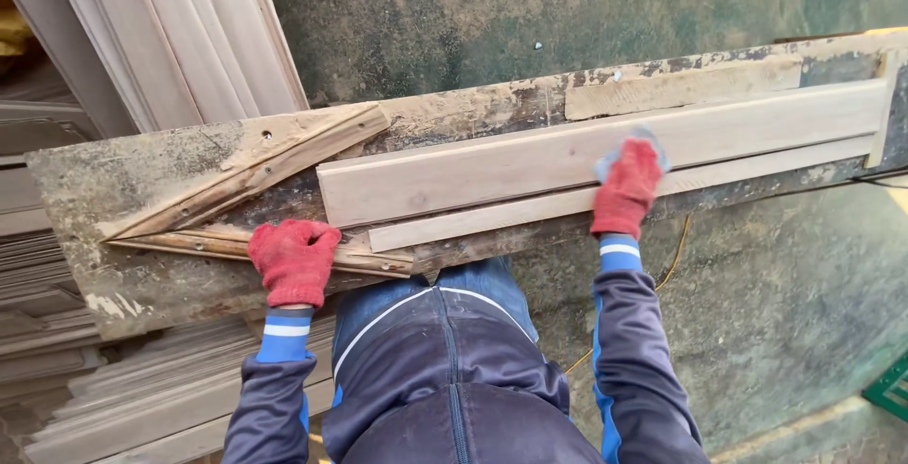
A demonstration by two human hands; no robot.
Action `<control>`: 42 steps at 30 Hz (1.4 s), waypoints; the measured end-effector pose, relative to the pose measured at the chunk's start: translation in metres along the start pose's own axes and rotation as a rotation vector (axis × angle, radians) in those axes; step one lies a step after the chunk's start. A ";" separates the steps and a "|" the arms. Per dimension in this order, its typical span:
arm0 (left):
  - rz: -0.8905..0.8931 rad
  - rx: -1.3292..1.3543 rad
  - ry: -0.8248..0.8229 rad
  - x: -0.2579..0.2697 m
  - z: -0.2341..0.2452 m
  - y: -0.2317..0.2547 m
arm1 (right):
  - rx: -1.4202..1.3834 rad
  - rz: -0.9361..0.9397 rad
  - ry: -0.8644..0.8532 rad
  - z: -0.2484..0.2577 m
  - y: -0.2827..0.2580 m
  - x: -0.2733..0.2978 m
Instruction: Sanding a long piece of wood molding by hand with sandpaper.
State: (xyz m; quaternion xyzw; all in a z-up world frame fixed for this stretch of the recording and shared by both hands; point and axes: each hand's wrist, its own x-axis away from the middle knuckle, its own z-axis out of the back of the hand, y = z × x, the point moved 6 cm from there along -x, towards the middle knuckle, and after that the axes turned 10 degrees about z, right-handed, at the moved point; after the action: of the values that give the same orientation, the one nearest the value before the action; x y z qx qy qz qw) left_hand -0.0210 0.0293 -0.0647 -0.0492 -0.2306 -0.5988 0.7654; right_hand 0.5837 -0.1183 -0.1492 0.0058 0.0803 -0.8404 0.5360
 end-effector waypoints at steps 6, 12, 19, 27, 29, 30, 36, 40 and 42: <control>-0.178 0.325 0.496 -0.005 0.011 0.060 | -0.035 0.485 0.148 0.021 -0.200 0.017; -0.360 -0.070 0.504 -0.006 -0.037 0.188 | -0.314 0.611 0.013 0.037 -0.233 0.017; -0.290 -0.190 0.410 -0.002 -0.029 0.194 | -0.048 -0.083 -0.087 0.013 0.085 -0.031; -0.347 -0.157 0.438 -0.006 -0.033 0.189 | -0.282 0.691 -0.059 0.047 -0.223 0.002; -0.362 -0.152 0.439 -0.007 -0.032 0.186 | -0.204 0.662 -0.020 0.057 -0.168 -0.017; -0.371 -0.136 0.439 -0.007 -0.034 0.188 | -0.117 0.641 0.018 0.062 -0.138 -0.029; -0.338 -0.165 0.475 -0.002 -0.030 0.190 | -0.060 -0.097 -0.089 0.053 0.105 -0.048; -0.346 -0.148 0.476 0.000 -0.025 0.193 | 0.261 0.338 0.079 0.035 -0.051 -0.024; -0.363 -0.129 0.451 -0.003 -0.025 0.192 | -0.272 0.734 0.010 0.057 -0.155 -0.002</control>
State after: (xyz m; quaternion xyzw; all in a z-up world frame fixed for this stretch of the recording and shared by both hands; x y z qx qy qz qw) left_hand 0.1658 0.0764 -0.0500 0.0784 -0.0213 -0.7351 0.6731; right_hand 0.4493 -0.0603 -0.0724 -0.0329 0.1861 -0.5743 0.7965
